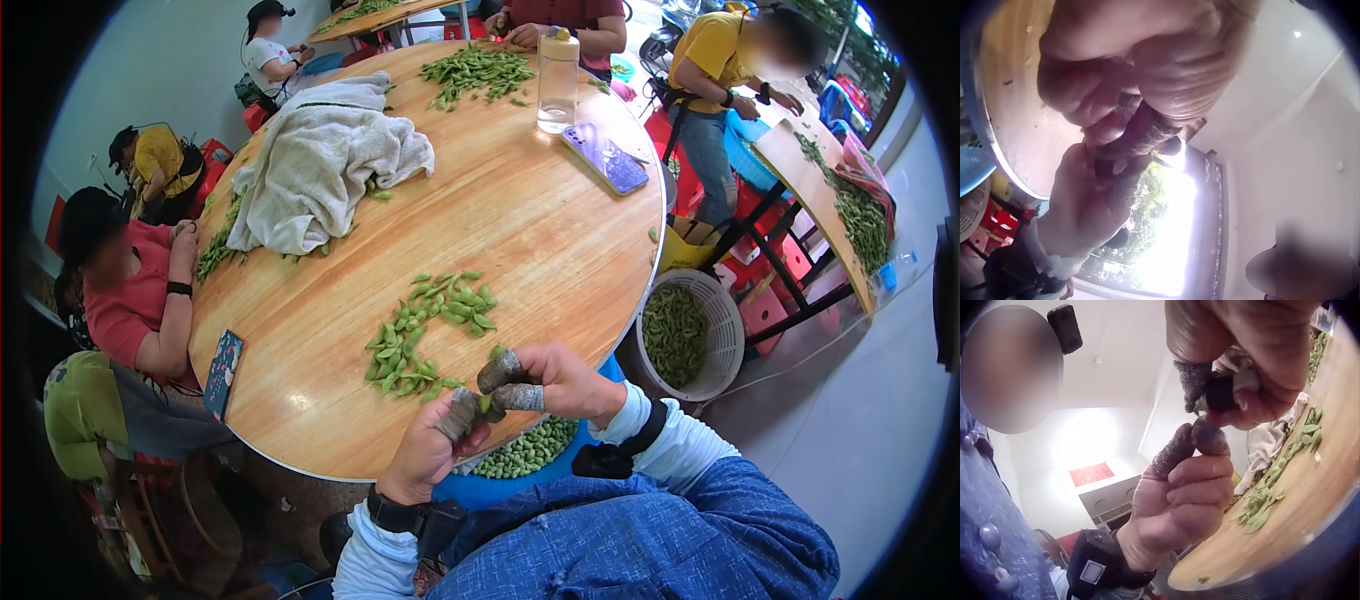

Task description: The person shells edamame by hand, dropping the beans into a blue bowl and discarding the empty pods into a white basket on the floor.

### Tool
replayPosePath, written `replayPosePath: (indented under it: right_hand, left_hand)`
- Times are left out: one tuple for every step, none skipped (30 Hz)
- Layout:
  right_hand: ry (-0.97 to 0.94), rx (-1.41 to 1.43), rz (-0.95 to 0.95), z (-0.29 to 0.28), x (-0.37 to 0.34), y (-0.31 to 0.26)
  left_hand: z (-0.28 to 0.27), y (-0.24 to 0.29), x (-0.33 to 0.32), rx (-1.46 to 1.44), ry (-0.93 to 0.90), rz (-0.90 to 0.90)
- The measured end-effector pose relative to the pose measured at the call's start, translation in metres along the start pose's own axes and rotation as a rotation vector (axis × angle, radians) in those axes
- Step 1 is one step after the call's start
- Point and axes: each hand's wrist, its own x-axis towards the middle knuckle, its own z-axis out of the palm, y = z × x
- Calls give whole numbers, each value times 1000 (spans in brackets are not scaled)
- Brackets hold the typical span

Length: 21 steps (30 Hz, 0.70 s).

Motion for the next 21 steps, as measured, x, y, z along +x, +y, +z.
replayPosePath:
  right_hand:
    - [-1,-34,-17,2,0,-3]
    - [72,-34,0,2,0,-1]
    - [146,-33,17,3,-2,2]
    - [218,-31,35,4,-3,5]
    - [234,-55,29,4,-5,7]
    - [249,-80,24,3,-7,9]
    - [265,-106,19,2,-8,10]
    - [234,-115,34,4,-10,10]
    - [204,-123,48,6,-11,8]
    - [173,-132,61,8,-12,7]
    - [164,-127,74,9,-11,5]
    - [154,-121,87,10,-11,3]
    - [143,-115,101,10,-11,2]
    - [135,-98,111,10,-11,3]
    - [126,-81,121,9,-12,5]
    - [118,-65,132,9,-12,6]
    - [119,-67,142,10,-13,5]
    - [121,-69,151,11,-13,3]
    - [124,-72,160,11,-13,2]
    - [122,-77,169,11,-13,3]
    - [120,-82,177,9,-13,6]
  left_hand:
    - [-1,-2,1,17,-31,18]
    - [-2,-3,1,33,-63,35]
    - [-1,-4,1,12,-7,66]
    - [0,-5,0,-9,50,97]
    - [1,-5,0,-30,106,128]
    - [3,-6,0,16,119,151]
    - [5,-6,1,61,130,175]
    - [6,-8,1,105,142,195]
    - [6,-8,1,126,117,184]
    - [6,-8,1,149,93,174]
    - [5,-8,1,173,70,165]
    - [6,-7,0,201,57,160]
    - [8,-4,-1,230,45,155]
    - [8,-2,-2,259,34,150]
    - [8,-1,-2,292,29,145]
    - [7,0,-3,325,24,138]
    - [7,1,-3,357,18,131]
    - [8,2,-3,363,20,117]
    - [10,4,-4,369,22,102]
    - [11,5,-4,375,23,88]
    - [11,5,-4,390,20,80]
